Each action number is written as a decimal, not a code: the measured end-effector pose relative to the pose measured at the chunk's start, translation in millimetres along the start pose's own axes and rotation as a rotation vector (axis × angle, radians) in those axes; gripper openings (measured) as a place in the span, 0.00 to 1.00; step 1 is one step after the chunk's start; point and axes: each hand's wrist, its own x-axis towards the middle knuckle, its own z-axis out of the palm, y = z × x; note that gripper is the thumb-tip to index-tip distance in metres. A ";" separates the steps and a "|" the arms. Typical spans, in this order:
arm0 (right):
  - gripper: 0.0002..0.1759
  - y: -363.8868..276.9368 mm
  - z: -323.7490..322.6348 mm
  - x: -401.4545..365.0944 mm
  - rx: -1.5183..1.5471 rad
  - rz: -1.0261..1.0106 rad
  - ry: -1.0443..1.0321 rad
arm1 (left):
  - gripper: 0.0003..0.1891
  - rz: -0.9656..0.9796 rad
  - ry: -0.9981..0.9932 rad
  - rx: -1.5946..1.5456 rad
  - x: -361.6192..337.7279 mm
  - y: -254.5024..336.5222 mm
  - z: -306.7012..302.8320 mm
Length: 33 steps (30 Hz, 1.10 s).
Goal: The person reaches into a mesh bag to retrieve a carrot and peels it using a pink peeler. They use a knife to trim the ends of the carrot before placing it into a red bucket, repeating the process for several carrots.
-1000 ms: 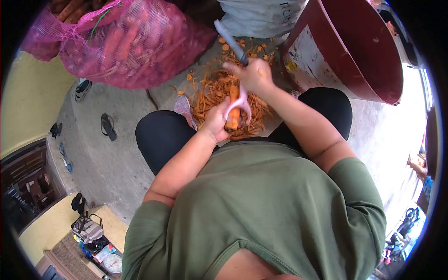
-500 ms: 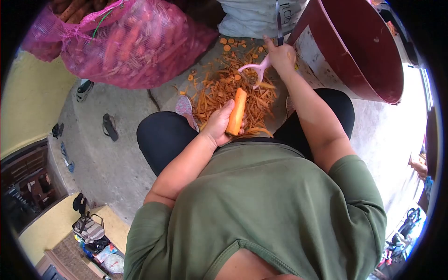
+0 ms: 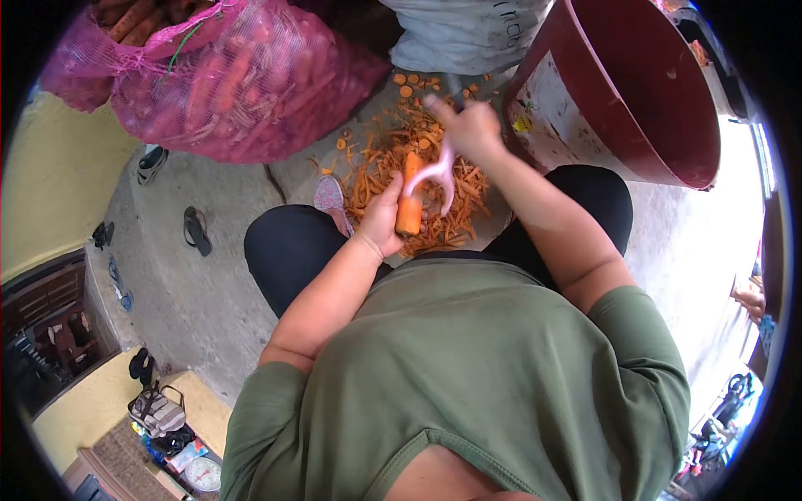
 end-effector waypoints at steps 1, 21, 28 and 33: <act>0.34 5.9 19.5 -7.1 -0.039 -0.086 0.028 | 0.17 0.006 0.021 -0.019 0.4 1.0 3.2; 0.40 35.8 -24.1 56.5 -0.096 0.164 0.348 | 0.16 -0.044 -0.070 0.212 -2.1 -4.6 -2.1; 0.34 22.6 -2.6 7.5 -0.124 -0.062 -0.300 | 0.13 0.134 -0.094 0.453 2.2 18.1 -16.6; 0.28 55.2 15.8 8.4 0.136 0.247 -0.357 | 0.29 -0.437 -0.244 0.591 14.5 -31.6 -13.0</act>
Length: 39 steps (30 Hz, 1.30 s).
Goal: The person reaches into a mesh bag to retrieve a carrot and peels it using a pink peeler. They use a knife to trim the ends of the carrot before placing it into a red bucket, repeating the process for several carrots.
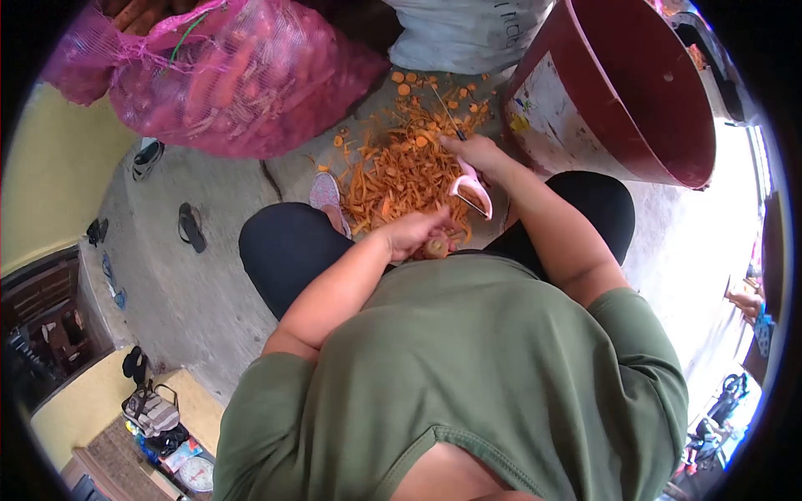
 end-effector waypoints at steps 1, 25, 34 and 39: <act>0.28 6.0 -2.1 3.4 0.015 0.011 -0.014 | 0.30 -0.024 -0.005 0.135 3.3 -2.3 -4.5; 0.23 -6.1 2.2 -13.1 0.197 0.036 -0.273 | 0.17 0.402 0.353 0.442 -45.5 50.1 -28.2; 0.27 -9.1 8.7 -32.6 -0.222 -0.228 -0.130 | 0.13 0.366 0.494 0.485 -19.1 37.3 -28.9; 0.33 -5.3 7.0 -44.9 -0.773 -0.247 -0.263 | 0.18 0.359 0.895 0.888 -21.4 38.4 -34.0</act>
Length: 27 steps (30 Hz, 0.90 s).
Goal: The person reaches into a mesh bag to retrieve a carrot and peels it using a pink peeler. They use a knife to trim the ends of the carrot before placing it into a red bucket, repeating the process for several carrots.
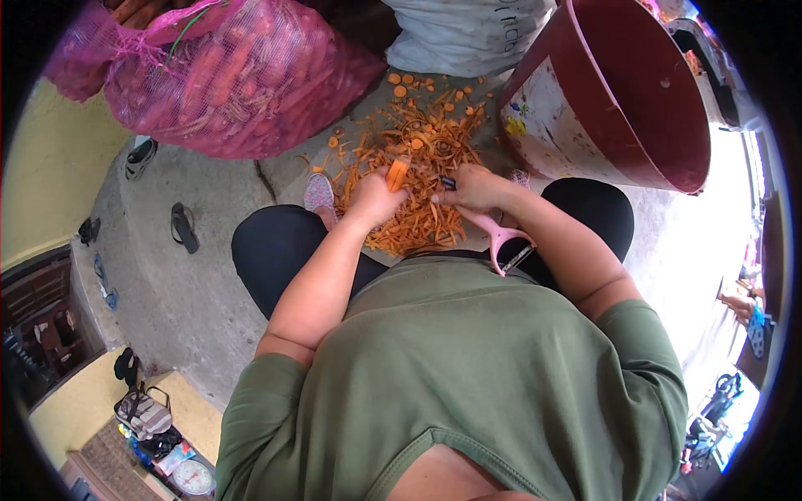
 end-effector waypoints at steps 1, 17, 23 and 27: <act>0.33 -0.3 1.8 0.7 0.004 0.015 -0.020 | 0.18 0.011 0.020 0.021 -1.6 1.3 -0.3; 0.26 37.1 48.8 54.8 -0.051 -0.175 -0.054 | 0.17 0.438 0.121 0.256 -30.9 33.6 26.9; 0.29 37.4 43.9 59.4 0.131 0.129 -0.127 | 0.15 0.331 0.234 0.152 -18.3 20.9 11.2; 0.29 23.1 23.2 42.0 0.472 0.201 -0.025 | 0.21 0.340 0.184 0.044 -8.5 4.9 7.5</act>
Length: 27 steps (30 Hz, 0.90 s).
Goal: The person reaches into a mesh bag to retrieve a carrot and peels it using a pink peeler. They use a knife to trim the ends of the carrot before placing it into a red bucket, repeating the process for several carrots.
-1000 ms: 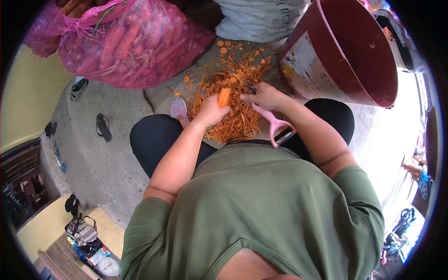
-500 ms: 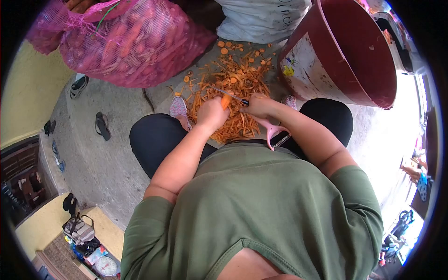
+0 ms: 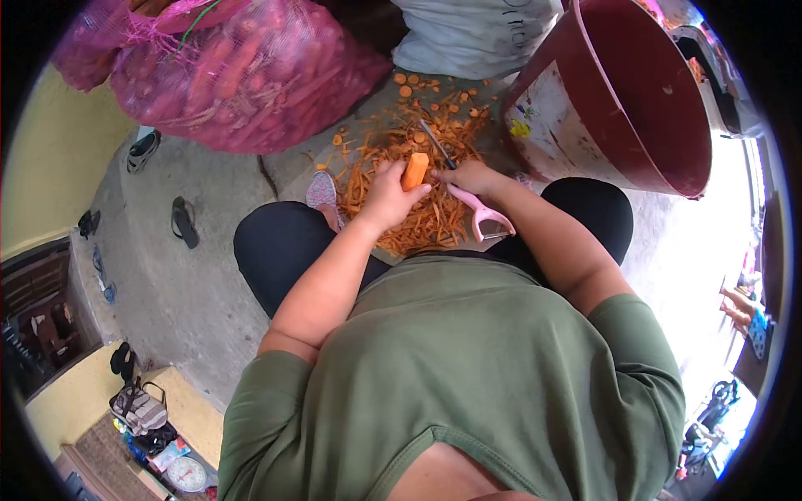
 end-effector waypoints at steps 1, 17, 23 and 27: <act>0.28 -9.3 -3.2 -11.0 0.072 0.027 0.014 | 0.20 -0.113 -0.053 -0.191 3.2 -7.3 4.0; 0.25 -36.2 -22.9 -30.1 0.772 -0.069 -0.232 | 0.11 -0.323 -0.080 -0.952 -5.3 3.1 -34.5; 0.33 -42.0 2.3 -30.7 0.125 -0.181 0.001 | 0.13 -0.323 -0.327 -0.684 -5.9 7.5 -14.0; 0.35 -49.8 -7.3 -48.1 -0.256 -0.269 0.008 | 0.16 -0.410 -0.237 -0.339 -1.2 2.7 -12.5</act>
